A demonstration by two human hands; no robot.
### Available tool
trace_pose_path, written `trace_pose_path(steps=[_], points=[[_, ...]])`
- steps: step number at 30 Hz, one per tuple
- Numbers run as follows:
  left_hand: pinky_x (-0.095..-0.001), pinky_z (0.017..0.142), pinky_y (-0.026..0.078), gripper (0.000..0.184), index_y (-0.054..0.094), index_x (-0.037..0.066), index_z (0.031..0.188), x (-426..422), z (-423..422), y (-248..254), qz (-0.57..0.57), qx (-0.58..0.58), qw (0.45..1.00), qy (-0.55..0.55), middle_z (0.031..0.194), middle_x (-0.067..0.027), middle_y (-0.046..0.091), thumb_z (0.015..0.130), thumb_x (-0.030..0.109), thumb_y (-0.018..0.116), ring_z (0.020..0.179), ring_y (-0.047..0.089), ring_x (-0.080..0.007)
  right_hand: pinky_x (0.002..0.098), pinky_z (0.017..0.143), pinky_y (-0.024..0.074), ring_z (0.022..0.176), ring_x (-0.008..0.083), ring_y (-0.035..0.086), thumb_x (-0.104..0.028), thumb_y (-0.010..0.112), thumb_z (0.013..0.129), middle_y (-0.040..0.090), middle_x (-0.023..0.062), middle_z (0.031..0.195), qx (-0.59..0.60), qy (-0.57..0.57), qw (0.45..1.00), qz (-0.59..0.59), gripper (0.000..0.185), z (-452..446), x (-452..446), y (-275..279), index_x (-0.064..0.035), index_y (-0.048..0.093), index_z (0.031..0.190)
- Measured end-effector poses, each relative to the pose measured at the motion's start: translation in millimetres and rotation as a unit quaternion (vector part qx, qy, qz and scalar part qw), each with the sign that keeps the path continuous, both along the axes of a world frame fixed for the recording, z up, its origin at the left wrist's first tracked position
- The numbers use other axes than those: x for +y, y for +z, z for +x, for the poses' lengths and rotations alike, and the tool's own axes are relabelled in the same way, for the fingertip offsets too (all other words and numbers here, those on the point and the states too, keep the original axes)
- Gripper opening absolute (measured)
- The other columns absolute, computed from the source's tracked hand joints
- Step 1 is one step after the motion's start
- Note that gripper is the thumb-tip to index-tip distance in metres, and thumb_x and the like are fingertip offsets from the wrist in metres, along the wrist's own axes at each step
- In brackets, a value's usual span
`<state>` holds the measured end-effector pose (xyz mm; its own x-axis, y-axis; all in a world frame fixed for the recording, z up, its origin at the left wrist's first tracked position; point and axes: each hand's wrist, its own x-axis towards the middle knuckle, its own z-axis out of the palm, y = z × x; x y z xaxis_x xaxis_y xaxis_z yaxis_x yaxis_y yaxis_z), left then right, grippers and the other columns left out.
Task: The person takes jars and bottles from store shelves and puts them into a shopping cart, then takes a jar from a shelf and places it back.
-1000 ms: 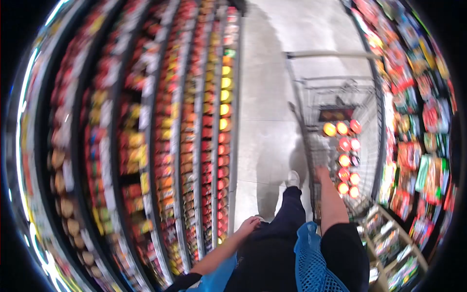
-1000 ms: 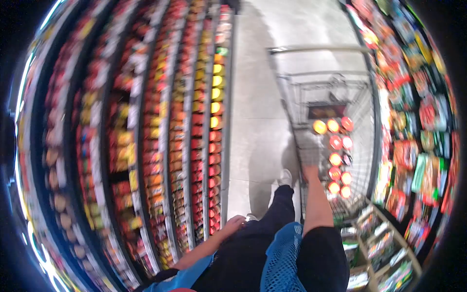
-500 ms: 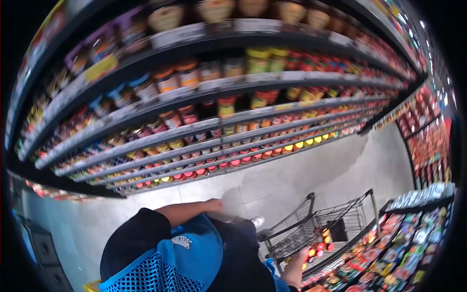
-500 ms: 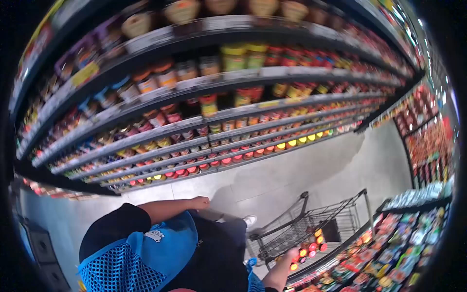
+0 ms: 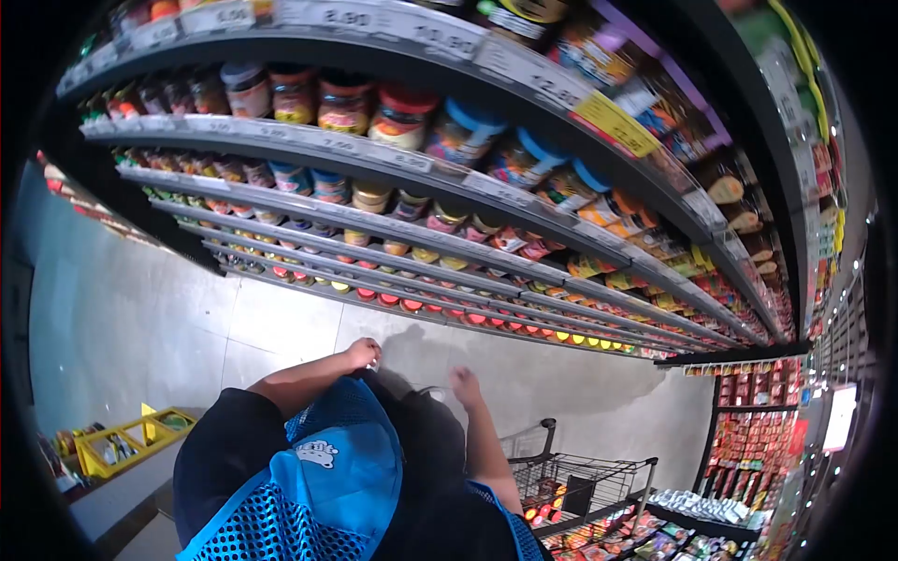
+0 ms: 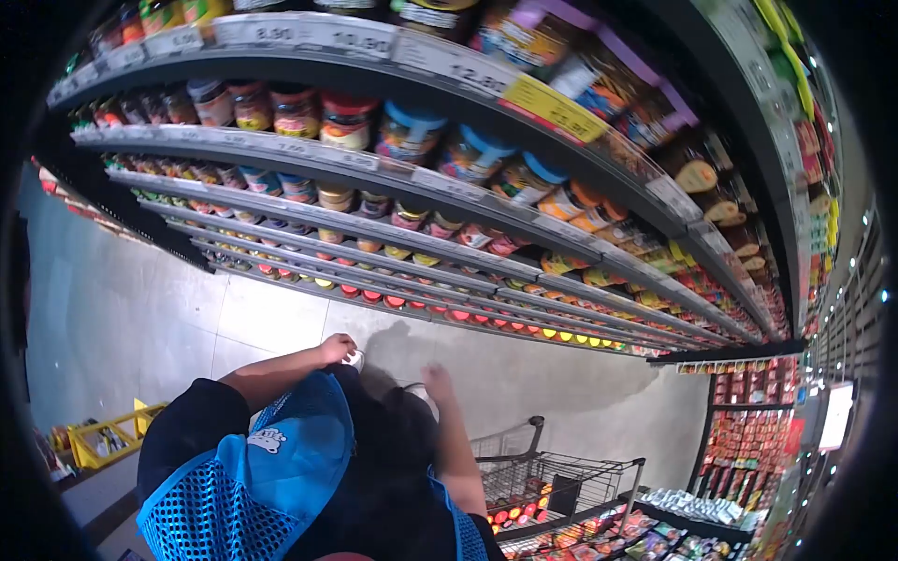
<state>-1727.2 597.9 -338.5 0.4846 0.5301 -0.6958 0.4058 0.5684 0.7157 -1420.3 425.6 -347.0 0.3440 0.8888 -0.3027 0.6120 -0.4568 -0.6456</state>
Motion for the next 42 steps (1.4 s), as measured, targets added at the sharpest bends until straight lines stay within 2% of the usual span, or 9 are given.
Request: trace_pose_path(steps=[5,7,13,16,27,30,31,37,42], points=[[-0.0272,0.055,0.048,0.016,0.061,0.004,0.100,5,-14,18,-0.042,-0.045,0.994,0.092,0.084,-0.0062,0.064,0.091,0.016,0.054,0.068,0.061,-0.0140,0.0317,0.069,0.0513,0.078,0.0203,0.064,-0.013,0.064,0.088,0.066,0.0123,0.091,0.031,0.008,0.967,0.253,0.030,-69,161,209,-0.0002,0.061,0.115],[-0.0270,0.056,0.048,0.015,0.062,0.005,0.098,2,-20,18,-0.039,-0.078,0.989,0.116,0.084,-0.0057,0.064,0.092,0.016,0.054,0.067,0.061,-0.0134,0.0303,0.070,0.0520,0.081,0.0186,0.064,-0.002,0.067,0.085,0.059,0.0166,0.121,0.047,0.012,0.940,0.337,0.038,-74,198,244,-0.0008,0.056,0.121],[-0.0267,0.057,0.047,0.016,0.062,0.005,0.099,7,-47,7,-0.030,-0.081,0.989,0.119,0.086,-0.0056,0.065,0.094,0.018,0.054,0.067,0.061,-0.0133,0.0407,0.073,0.0523,0.085,0.0324,0.064,-0.023,0.072,0.083,0.057,0.0242,0.116,-0.166,0.006,0.940,0.297,0.051,-107,273,345,0.0023,0.053,0.123],[-0.0259,0.058,0.046,0.019,0.061,0.006,0.103,14,-61,8,-0.067,-0.091,0.986,0.118,0.089,-0.0051,0.066,0.095,0.021,0.052,0.071,0.062,-0.0133,0.0467,0.079,0.0513,0.092,0.0408,0.064,-0.036,0.071,0.083,0.062,0.0279,0.107,-0.241,0.055,0.965,0.086,0.051,-103,301,351,0.0021,0.058,0.115],[-0.0288,0.067,0.052,0.020,0.062,0.001,0.098,8,-37,-4,0.005,-0.077,0.992,0.096,0.088,-0.0067,0.065,0.094,0.019,0.057,0.074,0.063,-0.0150,0.0484,0.087,0.0483,0.103,0.0445,0.059,-0.034,0.075,0.079,0.059,0.0278,0.119,-0.252,0.080,0.916,0.301,0.055,-92,308,333,-0.0001,0.057,0.118],[-0.0287,0.068,0.052,0.021,0.062,0.000,0.099,10,-33,-5,-0.017,-0.098,0.989,0.109,0.087,-0.0058,0.065,0.094,0.019,0.056,0.071,0.062,-0.0142,0.0466,0.083,0.0501,0.104,0.0424,0.059,-0.028,0.077,0.077,0.058,0.0291,0.115,-0.140,0.095,0.970,0.175,0.059,-90,296,332,-0.0014,0.054,0.124],[-0.0285,0.068,0.052,0.020,0.062,0.000,0.099,10,-32,-2,-0.017,-0.099,0.989,0.110,0.088,-0.0061,0.065,0.094,0.019,0.056,0.072,0.063,-0.0144,0.0444,0.081,0.0520,0.104,0.0396,0.060,-0.022,0.077,0.077,0.057,0.0267,0.115,-0.242,0.124,0.885,0.379,0.062,-90,288,313,-0.0023,0.051,0.129],[-0.0283,0.072,0.053,0.019,0.061,0.003,0.102,18,-6,25,0.011,-0.092,0.995,0.021,0.090,-0.0073,0.066,0.096,0.018,0.051,0.080,0.065,-0.0154,0.0380,0.082,0.0561,0.107,0.0328,0.060,-0.009,0.080,0.071,0.050,0.0188,0.131,-0.259,0.109,0.835,0.473,0.065,-108,242,326,-0.0020,0.052,0.130],[-0.0316,0.078,0.054,0.024,0.059,0.005,0.109,36,42,116,-0.196,-0.301,0.927,0.106,0.102,-0.0092,0.068,0.100,0.025,0.048,0.087,0.067,-0.0191,0.0360,0.084,0.0544,0.112,0.0336,0.057,-0.007,0.081,0.067,0.050,0.0197,0.129,-0.161,0.054,0.860,0.480,0.069,-111,184,315,0.0001,0.051,0.128]])
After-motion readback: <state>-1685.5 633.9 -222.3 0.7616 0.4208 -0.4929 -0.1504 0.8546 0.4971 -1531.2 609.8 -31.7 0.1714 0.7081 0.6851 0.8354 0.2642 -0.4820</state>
